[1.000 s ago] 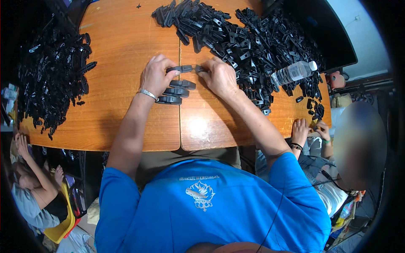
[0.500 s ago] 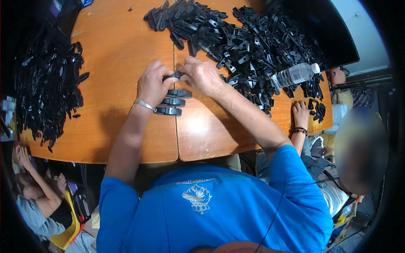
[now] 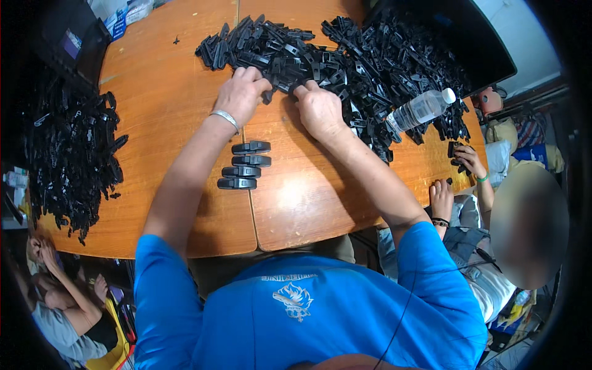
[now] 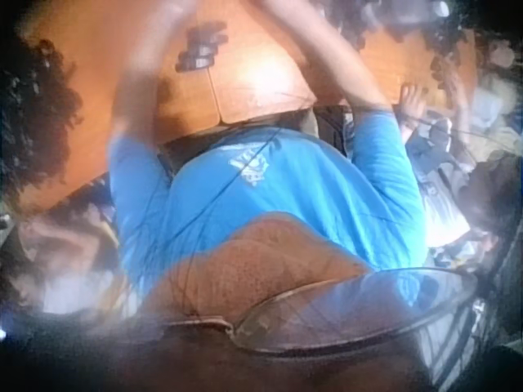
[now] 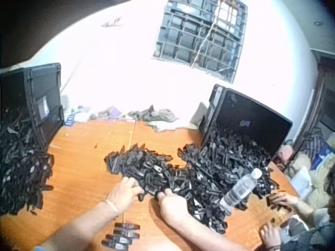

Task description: The person assembles small plastic components by snapping pieces together by hand and stacking them on the table, then clears the assembled pieces aside and sorts through the remaining loose components.

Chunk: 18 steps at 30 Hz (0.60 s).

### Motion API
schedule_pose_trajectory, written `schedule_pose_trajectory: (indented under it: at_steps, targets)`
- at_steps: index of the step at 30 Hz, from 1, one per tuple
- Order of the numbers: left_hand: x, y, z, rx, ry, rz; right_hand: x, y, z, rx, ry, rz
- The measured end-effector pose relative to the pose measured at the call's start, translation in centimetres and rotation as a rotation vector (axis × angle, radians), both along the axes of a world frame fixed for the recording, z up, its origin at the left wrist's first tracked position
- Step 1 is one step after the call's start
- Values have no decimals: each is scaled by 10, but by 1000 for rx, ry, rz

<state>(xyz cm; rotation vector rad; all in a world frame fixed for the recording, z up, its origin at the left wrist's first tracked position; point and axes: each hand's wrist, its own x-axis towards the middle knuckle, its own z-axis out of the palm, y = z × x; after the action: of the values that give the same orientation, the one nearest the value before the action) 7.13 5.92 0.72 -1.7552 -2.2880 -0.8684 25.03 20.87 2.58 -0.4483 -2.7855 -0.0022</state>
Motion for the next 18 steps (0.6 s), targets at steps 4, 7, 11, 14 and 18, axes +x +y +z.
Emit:
schedule_pose_trajectory:
  at_steps: [4, 7, 11, 14, 18]
  targets:
    - [-4, -3, -1, 95, 180, -66, 1, 2, -5, 24, 26, 24]
    - [0, -29, -11, 131, 124, -52, 1, -1, -4, -86, 15, 82]
    - [15, -65, -14, 46, 81, 51, -4, -18, -7, -288, 42, 165]
    - [27, -89, -14, 73, 70, 80, -4, -38, -5, -413, 7, 198]
    - [36, -108, -16, 79, 66, 27, -8, -41, -4, -453, -76, 97]
